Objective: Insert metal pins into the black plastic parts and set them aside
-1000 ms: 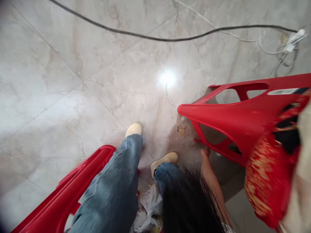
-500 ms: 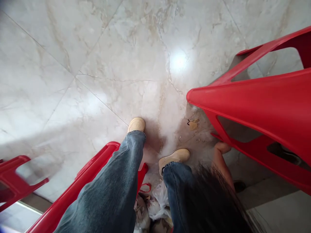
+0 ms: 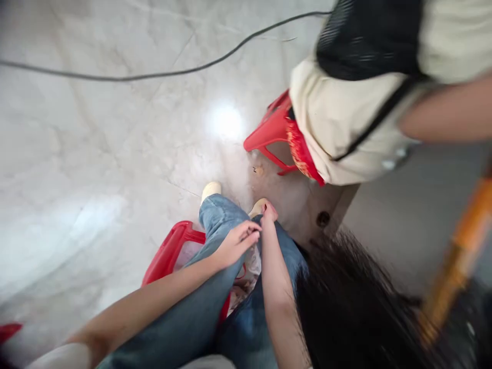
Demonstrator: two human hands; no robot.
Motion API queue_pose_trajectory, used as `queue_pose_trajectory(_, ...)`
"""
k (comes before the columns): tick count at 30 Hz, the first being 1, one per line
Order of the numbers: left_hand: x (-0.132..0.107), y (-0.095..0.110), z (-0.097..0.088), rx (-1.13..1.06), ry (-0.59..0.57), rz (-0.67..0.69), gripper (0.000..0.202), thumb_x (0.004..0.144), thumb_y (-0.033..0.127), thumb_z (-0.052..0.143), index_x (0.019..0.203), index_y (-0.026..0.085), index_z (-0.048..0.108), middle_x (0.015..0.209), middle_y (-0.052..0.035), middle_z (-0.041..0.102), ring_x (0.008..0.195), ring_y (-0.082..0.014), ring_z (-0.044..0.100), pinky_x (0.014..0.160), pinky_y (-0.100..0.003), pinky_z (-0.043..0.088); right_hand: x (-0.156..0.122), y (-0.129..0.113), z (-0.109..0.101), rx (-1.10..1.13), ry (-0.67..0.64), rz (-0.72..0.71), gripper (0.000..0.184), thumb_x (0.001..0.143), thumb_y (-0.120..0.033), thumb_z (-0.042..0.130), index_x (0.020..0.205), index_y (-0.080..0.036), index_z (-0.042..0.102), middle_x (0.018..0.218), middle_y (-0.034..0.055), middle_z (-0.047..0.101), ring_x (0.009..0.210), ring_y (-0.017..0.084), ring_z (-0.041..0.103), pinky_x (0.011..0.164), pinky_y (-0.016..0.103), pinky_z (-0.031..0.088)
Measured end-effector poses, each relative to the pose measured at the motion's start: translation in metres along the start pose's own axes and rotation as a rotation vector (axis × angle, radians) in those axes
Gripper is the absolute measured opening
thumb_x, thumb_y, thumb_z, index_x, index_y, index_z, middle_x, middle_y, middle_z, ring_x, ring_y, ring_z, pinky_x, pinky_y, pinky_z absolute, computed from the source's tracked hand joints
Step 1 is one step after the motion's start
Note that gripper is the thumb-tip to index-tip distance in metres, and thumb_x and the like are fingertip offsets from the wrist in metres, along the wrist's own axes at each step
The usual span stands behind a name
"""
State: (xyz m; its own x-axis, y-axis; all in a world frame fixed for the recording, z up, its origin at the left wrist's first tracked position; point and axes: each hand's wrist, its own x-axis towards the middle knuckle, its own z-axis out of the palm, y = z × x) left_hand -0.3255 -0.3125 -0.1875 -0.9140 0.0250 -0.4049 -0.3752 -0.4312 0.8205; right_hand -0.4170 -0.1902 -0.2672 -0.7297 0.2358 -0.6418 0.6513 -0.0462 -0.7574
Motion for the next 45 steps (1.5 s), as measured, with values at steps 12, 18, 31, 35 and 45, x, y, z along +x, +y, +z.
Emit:
queue_pose_trajectory(12,-0.2,0.081,0.105,-0.089,-0.712,-0.139,0.042,0.069,0.051,0.084,0.08,0.016,0.063,0.063,0.0049,0.057,0.045,-0.0067,0.051,0.044,-0.021,0.053,-0.399,-0.024,-0.126,0.851,0.428,-0.567,0.033,0.062,-0.028,0.095,0.088,-0.023,0.076,0.09,-0.0004,0.076,0.081,0.012,0.074,0.074,0.018,0.062)
queue_pose_trajectory(18,-0.318,0.097,0.167,-0.153,-1.092,-0.174,0.042,0.055,0.04,0.094,0.077,0.017,0.067,0.063,0.0036,0.063,0.047,-0.0075,0.055,0.044,-0.018,0.052,-0.522,-0.005,-0.168,0.976,0.581,-0.947,0.028,0.063,-0.035,0.094,0.086,-0.031,0.077,0.086,-0.0034,0.076,0.067,0.009,0.071,0.056,0.014,0.059)
queue_pose_trajectory(31,-0.412,0.072,0.206,0.161,-1.228,0.369,0.023,0.064,0.029,0.091,0.078,0.019,0.075,0.07,0.0001,0.072,0.058,-0.0111,0.065,0.055,-0.019,0.053,-0.609,0.052,-0.213,0.922,0.862,-1.075,0.021,0.065,-0.027,0.093,0.082,-0.03,0.082,0.095,0.0014,0.079,0.077,0.012,0.073,0.068,0.021,0.061)
queue_pose_trajectory(35,-0.412,0.07,0.226,0.16,-1.304,0.222,0.026,0.06,0.03,0.093,0.073,0.018,0.074,0.067,0.0009,0.07,0.055,-0.01,0.062,0.053,-0.019,0.051,-0.614,0.046,-0.221,0.878,1.018,-1.108,0.024,0.065,-0.025,0.093,0.086,-0.03,0.081,0.093,0.0008,0.079,0.081,0.013,0.073,0.074,0.023,0.062)
queue_pose_trajectory(45,-0.439,0.058,0.265,0.115,-1.422,-0.044,0.032,0.053,0.033,0.096,0.062,0.018,0.069,0.057,0.0037,0.064,0.049,-0.0075,0.053,0.046,-0.017,0.044,-0.628,0.059,-0.255,0.522,1.312,-1.165,0.018,0.075,-0.026,0.088,0.09,-0.033,0.082,0.092,0.004,0.077,0.084,0.018,0.072,0.069,0.028,0.06)
